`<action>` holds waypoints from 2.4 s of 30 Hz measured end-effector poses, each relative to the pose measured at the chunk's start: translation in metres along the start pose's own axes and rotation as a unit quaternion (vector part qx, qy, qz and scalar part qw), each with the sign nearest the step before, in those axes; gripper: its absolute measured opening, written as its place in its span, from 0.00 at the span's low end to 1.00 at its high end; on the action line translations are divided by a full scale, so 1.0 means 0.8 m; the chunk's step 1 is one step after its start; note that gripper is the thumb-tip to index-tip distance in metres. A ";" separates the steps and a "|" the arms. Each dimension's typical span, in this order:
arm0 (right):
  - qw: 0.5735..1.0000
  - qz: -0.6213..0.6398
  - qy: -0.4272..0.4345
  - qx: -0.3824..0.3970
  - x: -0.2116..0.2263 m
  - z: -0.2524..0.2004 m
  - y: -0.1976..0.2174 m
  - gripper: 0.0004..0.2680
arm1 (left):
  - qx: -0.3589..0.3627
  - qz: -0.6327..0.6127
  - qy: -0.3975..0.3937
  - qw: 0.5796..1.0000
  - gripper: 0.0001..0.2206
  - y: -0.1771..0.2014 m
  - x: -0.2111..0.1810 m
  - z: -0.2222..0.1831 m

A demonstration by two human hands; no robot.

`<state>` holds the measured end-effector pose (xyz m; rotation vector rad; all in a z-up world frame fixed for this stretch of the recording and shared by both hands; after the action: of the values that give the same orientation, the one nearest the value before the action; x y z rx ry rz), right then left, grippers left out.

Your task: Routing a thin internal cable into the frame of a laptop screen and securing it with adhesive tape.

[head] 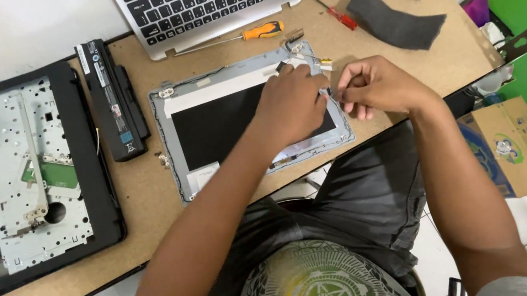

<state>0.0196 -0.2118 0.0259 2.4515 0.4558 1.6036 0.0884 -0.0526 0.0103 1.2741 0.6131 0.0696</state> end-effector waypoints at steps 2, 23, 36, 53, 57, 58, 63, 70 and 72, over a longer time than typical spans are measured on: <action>1.000 0.004 0.003 0.004 -0.001 0.001 -0.001 0.04 | 0.039 -0.042 0.010 0.998 0.06 0.008 0.006 0.010; 0.999 0.014 -0.034 0.027 0.018 0.000 0.000 0.05 | 0.136 -0.091 0.030 0.986 0.03 0.011 0.006 0.040; 0.999 0.013 -0.048 0.007 0.013 0.005 -0.001 0.08 | 0.192 -0.082 0.006 0.978 0.04 0.020 0.018 0.060; 0.998 0.036 -0.050 -0.025 0.006 0.003 -0.004 0.10 | 0.221 -0.004 -0.040 0.975 0.02 0.027 0.004 0.055; 0.997 0.040 -0.055 -0.026 0.006 0.004 -0.006 0.11 | 0.210 0.011 -0.036 0.977 0.04 0.033 -0.005 0.053; 0.997 0.039 -0.054 -0.027 0.006 0.004 -0.005 0.11 | 0.213 0.009 -0.034 0.976 0.05 0.034 -0.006 0.053; 0.998 0.027 -0.049 -0.034 0.009 0.002 -0.006 0.10 | 0.197 0.009 -0.030 0.980 0.05 0.034 -0.008 0.051; 0.996 0.025 -0.070 -0.041 0.023 -0.002 -0.011 0.09 | 0.204 0.026 -0.032 0.978 0.06 0.038 -0.011 0.050; 0.996 0.030 -0.070 -0.044 0.020 -0.001 -0.011 0.09 | 0.199 0.027 -0.042 0.979 0.08 0.040 -0.012 0.049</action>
<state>0.0237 -0.1981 0.0374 2.5103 0.2855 1.4295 0.1074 -0.0802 0.0489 1.6731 0.5349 -0.0642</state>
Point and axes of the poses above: each hand's wrist, its own z-axis towards the middle knuckle, its own y-axis out of the back of the hand, x = y × z, the point moved 2 cm from there along z, towards the middle knuckle, and after that the axes turned 10 degrees about x, right-handed, at the moved point
